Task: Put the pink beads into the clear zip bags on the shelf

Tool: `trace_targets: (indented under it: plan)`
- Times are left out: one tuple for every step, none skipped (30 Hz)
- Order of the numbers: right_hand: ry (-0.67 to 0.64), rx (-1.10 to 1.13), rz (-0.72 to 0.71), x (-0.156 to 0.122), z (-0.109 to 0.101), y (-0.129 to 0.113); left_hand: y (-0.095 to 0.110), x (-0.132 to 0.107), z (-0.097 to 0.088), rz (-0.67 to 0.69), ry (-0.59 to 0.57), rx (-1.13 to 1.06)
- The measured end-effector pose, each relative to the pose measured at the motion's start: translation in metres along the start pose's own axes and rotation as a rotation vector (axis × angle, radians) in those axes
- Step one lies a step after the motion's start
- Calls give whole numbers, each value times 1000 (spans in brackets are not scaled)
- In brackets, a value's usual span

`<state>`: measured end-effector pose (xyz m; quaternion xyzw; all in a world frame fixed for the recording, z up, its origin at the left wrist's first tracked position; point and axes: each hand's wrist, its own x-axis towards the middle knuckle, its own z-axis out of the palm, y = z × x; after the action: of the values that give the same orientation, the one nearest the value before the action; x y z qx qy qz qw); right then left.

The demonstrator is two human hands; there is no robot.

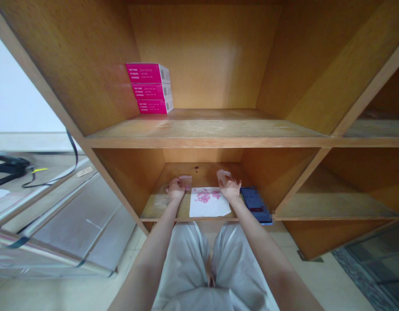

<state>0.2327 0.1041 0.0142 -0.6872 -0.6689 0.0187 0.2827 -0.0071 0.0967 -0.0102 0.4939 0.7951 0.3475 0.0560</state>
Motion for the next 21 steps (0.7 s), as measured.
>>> trace_targets:
  plan:
    - [3,9,4,0,0,0,0,0,0,-5,0,0]
    - [1,12,11,0,-1,0,0,0,0,-9,1,0]
    - [-5,11,20,0,-1,-1,0,0,0,-11,2,-1]
    - [-13,7,28,1,-2,-1,-1,0,1,-10,3,-2]
    - [-15,6,34,1,-3,-1,-1,1,1,-7,4,-3]
    - [-4,10,40,1,-5,-1,-1,1,1,-4,5,-3]
    - [28,26,44,2,-7,-2,-1,1,1,-1,6,-2]
    - [83,57,47,3,-10,-2,-2,1,1,1,8,-1]
    - [155,105,49,4,-13,-3,-2,1,1,4,11,1]
    - [232,171,50,5,-17,-4,-2,1,1,6,15,1]
    - [304,253,51,5,-21,-6,-2,1,1,11,18,3]
    - [365,355,53,5,-25,-8,-2,1,1,18,20,7]
    - [411,476,60,5,-29,-12,-2,1,1,24,20,16]
    - [440,614,77,3,-32,-15,-2,1,1,29,19,30]
    - [457,769,108,0,-34,-20,-2,0,1,30,19,48]
    - [455,932,159,-4,-35,-24,-2,0,1,31,19,68]
    - [441,1090,225,-9,-35,-29,-2,0,0,30,19,87]
    - [393,1239,295,-15,-34,-33,-1,-1,0,30,21,103]
    - [331,1366,351,-21,-33,-37,-1,-1,0,32,25,115]
    - [281,1469,386,-28,-30,-40,-1,-1,-1,36,29,124]
    - [220,1549,397,-35,-27,-42,0,-2,-1,39,31,132]
